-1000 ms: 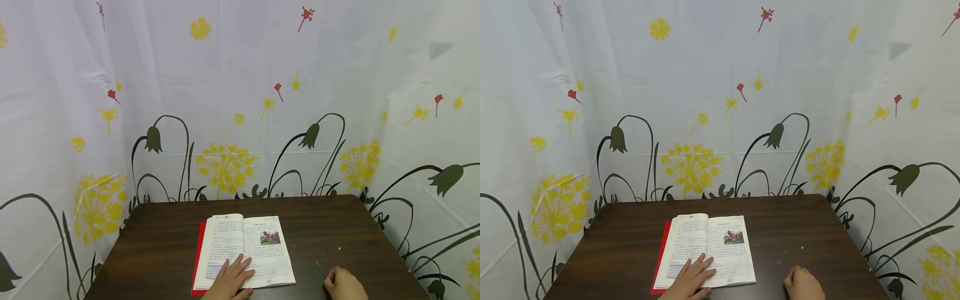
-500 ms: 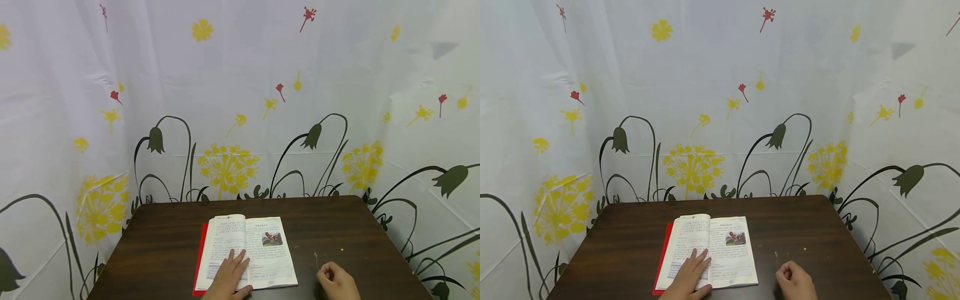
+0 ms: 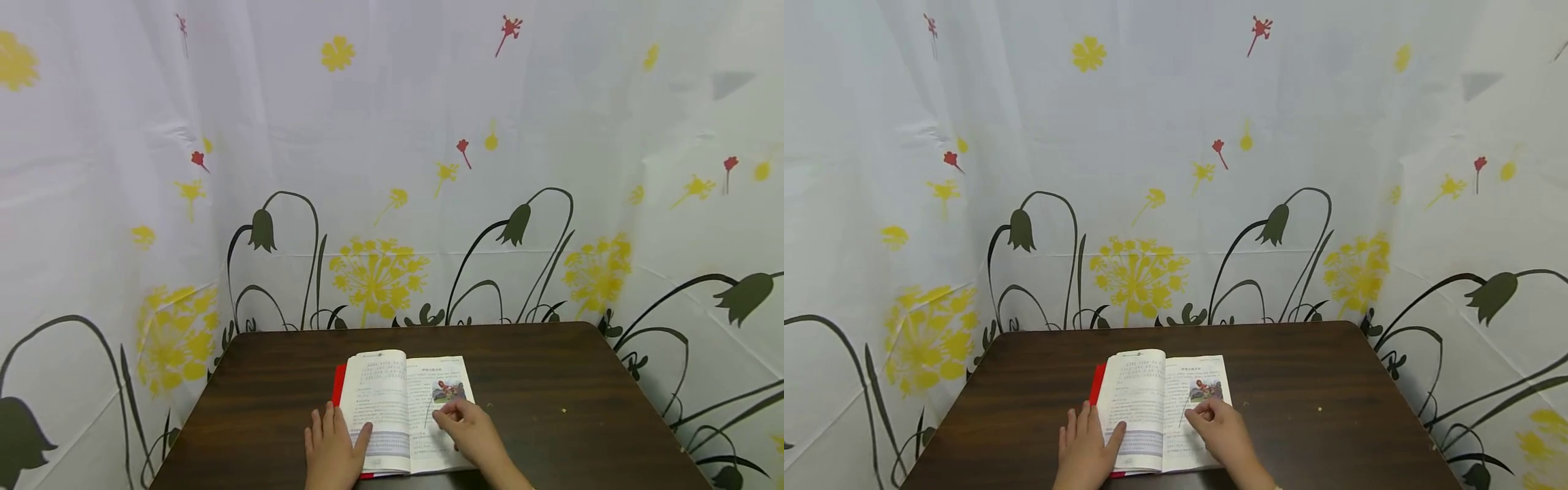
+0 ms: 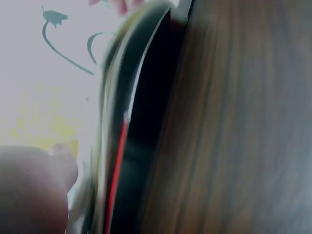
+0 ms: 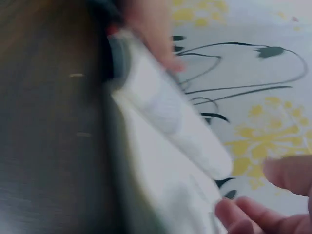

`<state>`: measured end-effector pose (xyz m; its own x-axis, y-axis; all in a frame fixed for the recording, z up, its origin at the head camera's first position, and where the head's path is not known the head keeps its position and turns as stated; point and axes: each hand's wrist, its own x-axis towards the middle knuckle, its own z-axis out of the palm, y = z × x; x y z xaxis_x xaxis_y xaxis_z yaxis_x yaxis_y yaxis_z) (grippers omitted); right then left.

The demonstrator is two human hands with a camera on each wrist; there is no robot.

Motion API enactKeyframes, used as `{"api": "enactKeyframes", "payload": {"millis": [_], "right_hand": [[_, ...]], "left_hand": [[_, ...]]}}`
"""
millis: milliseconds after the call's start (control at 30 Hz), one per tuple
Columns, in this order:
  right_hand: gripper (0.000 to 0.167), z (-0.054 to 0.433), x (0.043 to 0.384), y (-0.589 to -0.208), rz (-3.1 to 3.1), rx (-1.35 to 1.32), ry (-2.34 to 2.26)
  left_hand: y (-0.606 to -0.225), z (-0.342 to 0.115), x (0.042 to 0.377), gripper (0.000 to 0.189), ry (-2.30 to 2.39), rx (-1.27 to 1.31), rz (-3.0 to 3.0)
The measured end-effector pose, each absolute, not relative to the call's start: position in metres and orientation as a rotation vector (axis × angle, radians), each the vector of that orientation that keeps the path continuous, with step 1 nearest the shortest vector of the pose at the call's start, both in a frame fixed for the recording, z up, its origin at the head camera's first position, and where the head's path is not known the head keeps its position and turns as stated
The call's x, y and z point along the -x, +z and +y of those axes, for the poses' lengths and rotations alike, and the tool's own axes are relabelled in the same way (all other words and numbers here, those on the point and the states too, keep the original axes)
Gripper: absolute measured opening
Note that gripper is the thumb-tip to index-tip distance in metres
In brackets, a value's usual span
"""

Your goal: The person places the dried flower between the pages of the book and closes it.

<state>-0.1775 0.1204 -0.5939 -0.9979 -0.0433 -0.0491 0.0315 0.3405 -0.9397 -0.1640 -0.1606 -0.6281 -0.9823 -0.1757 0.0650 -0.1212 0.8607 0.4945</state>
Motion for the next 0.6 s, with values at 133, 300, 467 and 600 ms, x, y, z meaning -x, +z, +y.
{"api": "enactKeyframes", "payload": {"millis": [133,300,467,600], "right_hand": [[0.026,0.131,0.172,-0.616,2.345,0.072,-1.809],[0.043,0.154,0.164,-0.633,2.026,0.199,-1.940],[0.052,0.159,0.169,-0.634,1.962,0.235,-1.968],[0.053,0.165,0.171,-0.634,1.934,0.207,-1.980]], "left_hand": [[-0.621,-0.172,0.167,0.103,-0.769,-0.397,-2.955],[-0.615,-0.178,0.169,0.099,-0.798,-0.373,-2.945],[-0.609,-0.177,0.169,0.084,-1.013,-0.293,-2.894],[-0.608,-0.168,0.169,0.078,-1.346,-0.164,-2.802]]}}
